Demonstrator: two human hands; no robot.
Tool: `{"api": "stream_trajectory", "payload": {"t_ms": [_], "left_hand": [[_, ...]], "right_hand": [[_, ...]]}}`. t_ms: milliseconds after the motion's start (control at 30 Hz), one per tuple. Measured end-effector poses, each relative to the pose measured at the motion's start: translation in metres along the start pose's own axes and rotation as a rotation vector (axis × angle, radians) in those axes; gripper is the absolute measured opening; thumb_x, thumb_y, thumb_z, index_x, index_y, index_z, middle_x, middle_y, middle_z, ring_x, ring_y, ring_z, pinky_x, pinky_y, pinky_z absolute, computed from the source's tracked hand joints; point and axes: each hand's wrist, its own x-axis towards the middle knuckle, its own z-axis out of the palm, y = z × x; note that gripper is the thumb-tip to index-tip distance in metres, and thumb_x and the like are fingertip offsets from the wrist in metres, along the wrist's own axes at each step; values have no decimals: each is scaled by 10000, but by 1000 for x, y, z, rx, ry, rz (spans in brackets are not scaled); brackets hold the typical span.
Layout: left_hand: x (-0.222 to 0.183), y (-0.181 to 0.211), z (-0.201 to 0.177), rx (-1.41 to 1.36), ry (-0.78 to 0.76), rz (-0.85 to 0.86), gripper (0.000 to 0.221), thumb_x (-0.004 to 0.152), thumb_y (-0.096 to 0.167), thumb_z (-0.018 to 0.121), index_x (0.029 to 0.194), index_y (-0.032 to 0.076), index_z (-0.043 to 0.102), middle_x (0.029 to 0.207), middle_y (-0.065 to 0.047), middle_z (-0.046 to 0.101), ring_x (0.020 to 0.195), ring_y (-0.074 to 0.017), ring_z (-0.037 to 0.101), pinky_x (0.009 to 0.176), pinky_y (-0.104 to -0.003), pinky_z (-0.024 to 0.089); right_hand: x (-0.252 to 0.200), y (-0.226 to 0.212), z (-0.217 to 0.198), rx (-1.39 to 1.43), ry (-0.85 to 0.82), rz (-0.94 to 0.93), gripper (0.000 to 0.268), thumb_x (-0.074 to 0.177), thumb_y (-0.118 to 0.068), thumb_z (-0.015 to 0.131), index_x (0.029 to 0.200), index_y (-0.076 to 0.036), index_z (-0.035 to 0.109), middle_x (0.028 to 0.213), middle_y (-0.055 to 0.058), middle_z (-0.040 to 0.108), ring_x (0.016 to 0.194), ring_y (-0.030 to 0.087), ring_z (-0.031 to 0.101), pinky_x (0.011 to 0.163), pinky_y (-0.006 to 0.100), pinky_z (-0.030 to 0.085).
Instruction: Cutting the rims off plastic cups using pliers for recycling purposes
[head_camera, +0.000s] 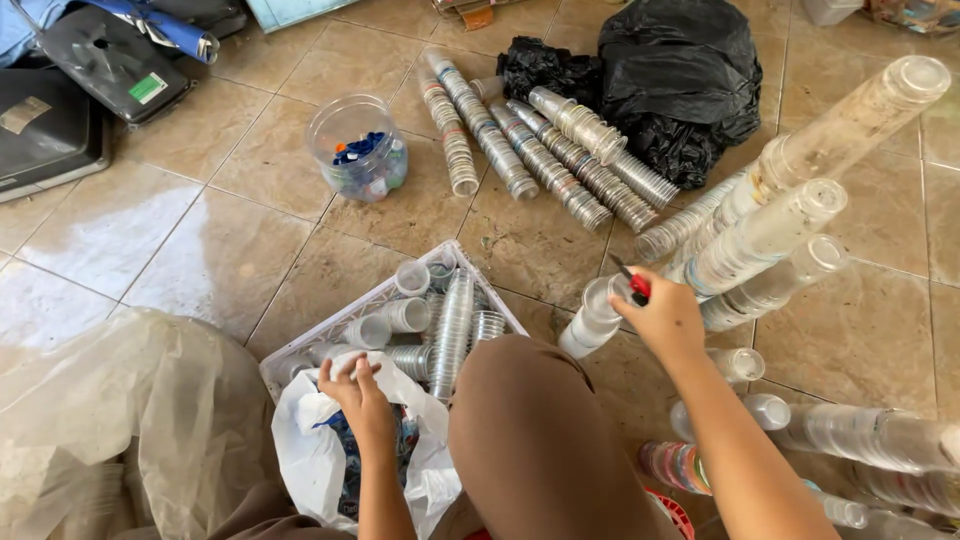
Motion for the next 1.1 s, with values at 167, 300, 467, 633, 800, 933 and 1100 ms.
{"api": "stream_trajectory", "payload": {"t_ms": [167, 300, 467, 633, 800, 933, 1100], "left_hand": [[6, -29, -16, 45, 43, -112, 511, 1042, 166, 469, 1481, -24, 289, 1223, -143, 622, 979, -226, 662, 892, -334, 486], [-6, -7, -24, 308, 50, -24, 387, 1042, 131, 576, 1391, 28, 446, 1131, -194, 723, 1059, -391, 709, 890, -471, 552], [-14, -18, -25, 519, 20, 50, 261, 894, 129, 700, 1142, 69, 647, 1095, -72, 717, 994, -226, 711, 847, -370, 557], [-20, -9, -5, 603, -51, 163, 338, 913, 190, 711, 664, -38, 729, 1067, -25, 767, 707, -166, 620, 667, -281, 510], [-37, -19, 41, 558, -247, 210, 548, 843, 99, 760, 1351, 39, 562, 1237, -88, 655, 926, -194, 690, 825, -315, 610], [-79, -85, 90, -73, -333, -281, 455, 903, 122, 643, 1331, 7, 544, 1176, -134, 639, 982, -214, 652, 873, -330, 565], [-116, -290, 55, -160, 188, -1143, 601, 855, 531, 642, 1276, 110, 725, 1266, -108, 736, 1189, -258, 705, 1075, -464, 490]], "right_hand": [[-8, 63, 69, -63, -225, 106, 568, 805, -373, 764, 1327, -160, 690, 1112, 44, 783, 915, 268, 727, 791, 376, 539], [-12, 65, 59, -124, -217, 149, 613, 803, -533, 798, 1240, -105, 750, 994, 184, 789, 1022, 387, 737, 857, 477, 577], [15, 0, -14, 410, 18, 204, 564, 889, -306, 837, 1323, -20, 618, 1146, 101, 722, 890, 188, 661, 854, 338, 536], [82, -1, -61, 1280, -364, 10, 372, 1046, -277, 628, 1411, -205, 613, 1153, -73, 719, 518, -64, 389, 530, 121, 325], [94, -143, -80, 1832, -900, -221, 486, 1051, -100, 707, 1523, -122, 592, 1076, -44, 726, 739, -24, 593, 655, 136, 395], [75, -235, -44, 1598, -684, 295, 154, 915, -108, 654, 1041, -180, 706, 663, -97, 579, 459, -11, 368, 476, 163, 266], [36, -222, 36, 1312, -656, 595, 189, 877, -86, 706, 1051, -156, 688, 642, -71, 428, 462, 20, 342, 463, 210, 314]]}}
